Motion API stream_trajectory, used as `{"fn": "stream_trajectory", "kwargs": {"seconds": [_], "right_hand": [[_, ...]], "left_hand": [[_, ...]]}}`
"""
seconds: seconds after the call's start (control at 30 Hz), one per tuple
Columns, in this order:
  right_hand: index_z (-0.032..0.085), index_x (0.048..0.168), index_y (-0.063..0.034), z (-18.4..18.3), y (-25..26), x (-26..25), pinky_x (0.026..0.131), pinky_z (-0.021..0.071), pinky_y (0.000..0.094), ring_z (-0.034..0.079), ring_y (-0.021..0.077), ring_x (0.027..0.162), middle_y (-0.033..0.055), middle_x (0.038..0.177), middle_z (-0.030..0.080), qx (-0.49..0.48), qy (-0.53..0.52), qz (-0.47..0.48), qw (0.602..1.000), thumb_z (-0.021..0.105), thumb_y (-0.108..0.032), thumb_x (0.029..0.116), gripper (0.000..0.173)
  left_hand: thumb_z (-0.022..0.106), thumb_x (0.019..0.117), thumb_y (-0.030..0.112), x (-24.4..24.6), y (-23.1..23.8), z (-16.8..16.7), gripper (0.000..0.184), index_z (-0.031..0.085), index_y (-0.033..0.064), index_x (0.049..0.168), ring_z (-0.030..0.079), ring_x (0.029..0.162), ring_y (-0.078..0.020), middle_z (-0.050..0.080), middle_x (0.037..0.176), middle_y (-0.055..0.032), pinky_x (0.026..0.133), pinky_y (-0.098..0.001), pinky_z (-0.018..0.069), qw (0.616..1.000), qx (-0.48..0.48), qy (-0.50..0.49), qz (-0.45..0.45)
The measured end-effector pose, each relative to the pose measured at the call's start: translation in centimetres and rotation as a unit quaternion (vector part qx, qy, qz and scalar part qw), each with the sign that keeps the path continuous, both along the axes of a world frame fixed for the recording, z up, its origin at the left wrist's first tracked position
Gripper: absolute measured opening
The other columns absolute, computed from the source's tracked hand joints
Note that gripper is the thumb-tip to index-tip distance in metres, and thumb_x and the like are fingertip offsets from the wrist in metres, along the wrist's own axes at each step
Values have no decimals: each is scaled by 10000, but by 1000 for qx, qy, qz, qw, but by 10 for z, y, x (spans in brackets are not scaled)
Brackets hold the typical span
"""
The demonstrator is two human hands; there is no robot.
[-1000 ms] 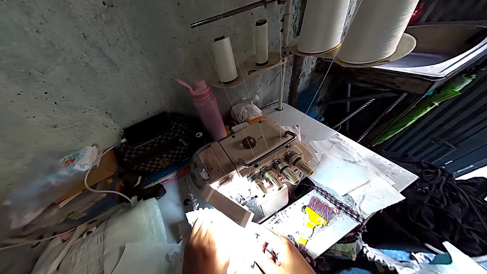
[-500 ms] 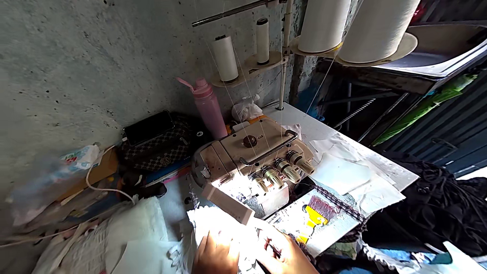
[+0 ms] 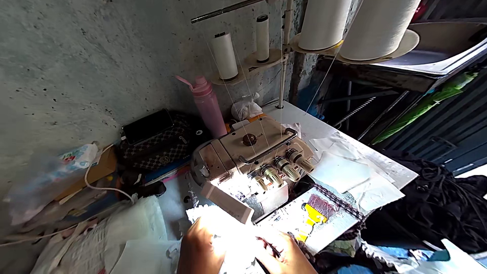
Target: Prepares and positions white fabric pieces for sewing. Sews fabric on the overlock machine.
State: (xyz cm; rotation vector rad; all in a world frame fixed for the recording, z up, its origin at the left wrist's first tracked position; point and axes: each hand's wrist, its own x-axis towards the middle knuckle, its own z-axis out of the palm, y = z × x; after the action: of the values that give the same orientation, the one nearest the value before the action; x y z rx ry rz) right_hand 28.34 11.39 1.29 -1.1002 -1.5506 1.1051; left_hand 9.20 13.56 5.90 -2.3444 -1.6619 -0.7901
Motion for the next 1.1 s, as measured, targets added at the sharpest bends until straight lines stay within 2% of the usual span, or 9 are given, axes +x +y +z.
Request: {"fn": "stream_trajectory", "kwargs": {"seconds": [0.2, 0.3, 0.4, 0.53, 0.67, 0.77, 0.87, 1.0, 1.1], "right_hand": [[727, 932, 35, 1, 0, -1, 657, 455, 235, 534, 87, 706, 63, 773, 569, -5, -12, -3, 1000, 595, -81, 926, 176], [731, 952, 37, 1, -1, -1, 658, 454, 231, 529, 88, 703, 66, 778, 575, -6, -14, -5, 1000, 592, -77, 921, 182], [732, 958, 37, 1, -1, -1, 656, 450, 226, 527, 83, 704, 63, 780, 572, -10, -15, -6, 1000, 592, -72, 915, 183], [738, 971, 38, 1, -2, -2, 669, 456, 231, 535, 89, 716, 67, 786, 583, -10, -14, -7, 1000, 591, -77, 922, 193], [744, 982, 31, 3, -2, -1, 673, 471, 253, 555, 105, 725, 78, 800, 601, -19, -17, -10, 1000, 597, -89, 928, 197], [748, 989, 25, 2, -2, -1, 664, 461, 239, 543, 90, 713, 62, 786, 588, -19, -14, -15, 1000, 597, -91, 924, 201], [734, 964, 32, 2, -3, -2, 653, 445, 231, 521, 84, 700, 59, 775, 564, -16, -10, -17, 1000, 592, -85, 921, 190], [735, 938, 31, 4, -3, -3, 660, 448, 233, 524, 87, 703, 59, 769, 565, -21, -12, -20, 999, 598, -82, 916, 179], [742, 976, 33, 5, -3, -2, 683, 461, 252, 544, 105, 731, 68, 800, 587, -26, -15, -16, 999, 595, -85, 924, 195]], "left_hand": [[635, 707, 132, -7, 11, 0, 118, 669, 27, 666, 679, 705, -196, 661, 684, -83, 693, -303, 547, 998, -23, -21, -57], [625, 755, 131, -13, 13, 0, 128, 706, 31, 756, 688, 753, -163, 695, 735, -72, 750, -248, 544, 995, -16, -23, -95], [616, 763, 141, -15, 11, -2, 147, 704, 30, 721, 694, 726, -195, 690, 701, -84, 728, -284, 548, 994, 2, 1, -111], [602, 852, 166, -13, 10, -3, 221, 754, 73, 723, 695, 708, -191, 708, 687, -56, 721, -303, 546, 991, 12, 33, -130], [586, 881, 187, -15, 5, -5, 245, 755, 97, 730, 697, 740, -233, 714, 721, -53, 709, -350, 554, 985, 41, 97, -137], [603, 929, 281, -9, 1, -2, 333, 704, 107, 664, 642, 797, -290, 650, 702, -80, 752, -398, 489, 981, 85, 136, -113], [637, 866, 305, -5, 1, -7, 276, 761, 104, 723, 677, 814, -262, 705, 750, -77, 792, -369, 527, 993, 61, 67, -70], [664, 740, 322, 5, 5, -12, 300, 696, 24, 722, 699, 800, -248, 706, 762, -106, 773, -357, 548, 999, 45, -9, -1], [647, 734, 244, 12, 5, -13, 265, 679, -20, 730, 700, 755, -264, 687, 721, -132, 756, -369, 547, 998, 55, -16, 12]]}}
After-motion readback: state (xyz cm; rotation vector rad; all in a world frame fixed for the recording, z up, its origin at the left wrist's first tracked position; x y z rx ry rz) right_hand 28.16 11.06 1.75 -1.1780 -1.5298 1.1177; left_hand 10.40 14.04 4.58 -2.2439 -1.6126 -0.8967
